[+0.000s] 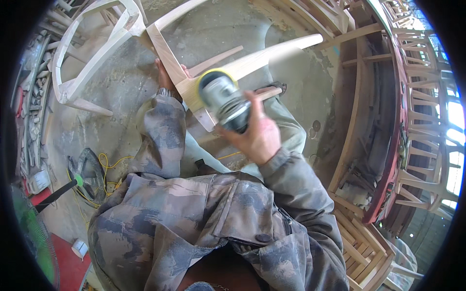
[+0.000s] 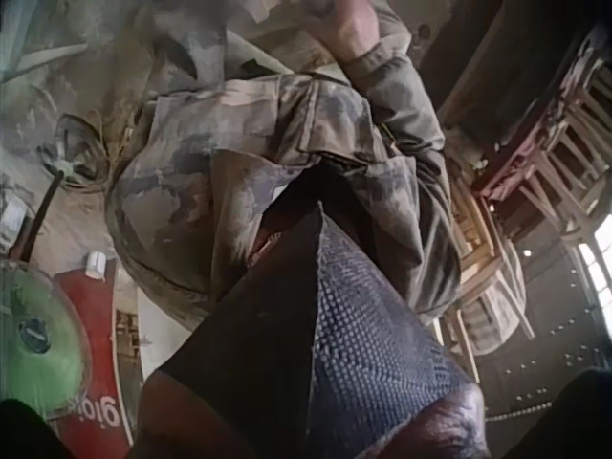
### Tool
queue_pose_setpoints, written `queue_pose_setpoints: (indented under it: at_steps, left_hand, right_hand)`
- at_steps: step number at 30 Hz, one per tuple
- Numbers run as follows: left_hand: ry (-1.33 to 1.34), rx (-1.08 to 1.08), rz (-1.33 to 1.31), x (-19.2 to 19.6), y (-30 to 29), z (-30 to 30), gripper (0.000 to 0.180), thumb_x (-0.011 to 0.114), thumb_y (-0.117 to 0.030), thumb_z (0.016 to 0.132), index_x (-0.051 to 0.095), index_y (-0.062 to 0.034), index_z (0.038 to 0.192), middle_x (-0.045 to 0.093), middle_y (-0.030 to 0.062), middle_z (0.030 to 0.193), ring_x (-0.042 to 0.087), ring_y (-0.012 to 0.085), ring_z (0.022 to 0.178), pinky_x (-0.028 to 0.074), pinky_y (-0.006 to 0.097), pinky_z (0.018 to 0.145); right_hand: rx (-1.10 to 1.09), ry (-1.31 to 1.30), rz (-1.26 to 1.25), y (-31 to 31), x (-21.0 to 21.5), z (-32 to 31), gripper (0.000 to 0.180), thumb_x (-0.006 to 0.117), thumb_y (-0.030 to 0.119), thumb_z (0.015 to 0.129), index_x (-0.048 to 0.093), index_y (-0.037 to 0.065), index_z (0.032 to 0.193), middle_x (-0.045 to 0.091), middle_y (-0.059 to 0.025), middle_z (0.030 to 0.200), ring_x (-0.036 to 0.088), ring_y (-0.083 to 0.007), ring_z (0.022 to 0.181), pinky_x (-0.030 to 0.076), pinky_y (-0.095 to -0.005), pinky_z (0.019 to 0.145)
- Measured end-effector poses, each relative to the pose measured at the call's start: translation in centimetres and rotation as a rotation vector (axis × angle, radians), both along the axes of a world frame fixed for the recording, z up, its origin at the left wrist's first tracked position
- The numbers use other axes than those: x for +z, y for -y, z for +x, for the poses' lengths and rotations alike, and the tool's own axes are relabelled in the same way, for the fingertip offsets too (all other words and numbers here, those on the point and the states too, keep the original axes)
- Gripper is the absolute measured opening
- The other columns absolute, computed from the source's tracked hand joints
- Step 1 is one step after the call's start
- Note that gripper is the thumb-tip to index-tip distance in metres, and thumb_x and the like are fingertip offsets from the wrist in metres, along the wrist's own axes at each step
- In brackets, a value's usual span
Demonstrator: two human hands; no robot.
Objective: Sanding a wooden chair frame using a power angle grinder with a sanding disc.
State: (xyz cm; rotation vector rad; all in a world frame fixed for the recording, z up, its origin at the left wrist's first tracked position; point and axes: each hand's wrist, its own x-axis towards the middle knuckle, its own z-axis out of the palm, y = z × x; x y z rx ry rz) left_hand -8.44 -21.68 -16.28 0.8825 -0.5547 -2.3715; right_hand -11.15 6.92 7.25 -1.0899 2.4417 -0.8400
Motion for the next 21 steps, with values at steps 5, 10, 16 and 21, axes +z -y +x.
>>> queue_pose_setpoints:
  at_steps: [5, 10, 16, 21]
  left_hand:
    - [0.013, -0.020, 0.028, 2.1, -0.4, 0.6, 0.098, 0.027, -0.095, 0.073, 0.060, -0.0021, 0.078, 0.058, 0.0174, 0.063, 0.057, 0.0329, 0.055, 0.051, 0.046, 0.055]
    - [-0.030, -0.110, 0.006, 3.5, -0.1, 0.9, 0.099, 0.021, -0.093, 0.076, 0.060, -0.0020, 0.077, 0.058, 0.0176, 0.063, 0.057, 0.0309, 0.055, 0.052, 0.046, 0.056]
    - [-0.013, -0.102, 0.033, 3.7, -0.1, 1.0, 0.103, 0.019, -0.095, 0.074, 0.060, -0.0008, 0.078, 0.058, 0.0179, 0.063, 0.057, 0.0315, 0.054, 0.052, 0.044, 0.053]
    - [-0.075, -0.141, 0.014, 2.3, 0.0, 0.9, 0.102, 0.025, -0.096, 0.072, 0.059, 0.0002, 0.083, 0.058, 0.0169, 0.067, 0.058, 0.0314, 0.060, 0.052, 0.044, 0.058]
  right_hand:
    - [0.091, -0.022, 0.051, 0.7, 0.4, 1.2, 0.090, 0.082, 0.045, 0.073, 0.033, 0.006, 0.138, 0.067, -0.0253, 0.098, 0.070, -0.0383, 0.081, 0.056, -0.0437, 0.069]
    - [-0.112, 0.008, -0.030, -0.7, 1.8, -2.9, 0.082, 0.084, 0.039, 0.073, 0.039, 0.006, 0.133, 0.068, -0.0226, 0.101, 0.071, -0.0336, 0.087, 0.056, -0.0408, 0.075]
    - [-0.479, -0.166, -0.092, -3.0, 1.5, -10.7, 0.075, 0.085, 0.035, 0.073, 0.046, 0.002, 0.127, 0.067, -0.0204, 0.105, 0.066, -0.0278, 0.099, 0.051, -0.0383, 0.086]
    - [-0.240, -0.064, -0.271, -1.9, 0.8, -6.2, 0.072, 0.084, 0.032, 0.074, 0.043, 0.004, 0.126, 0.069, -0.0182, 0.094, 0.070, -0.0308, 0.084, 0.055, -0.0384, 0.073]
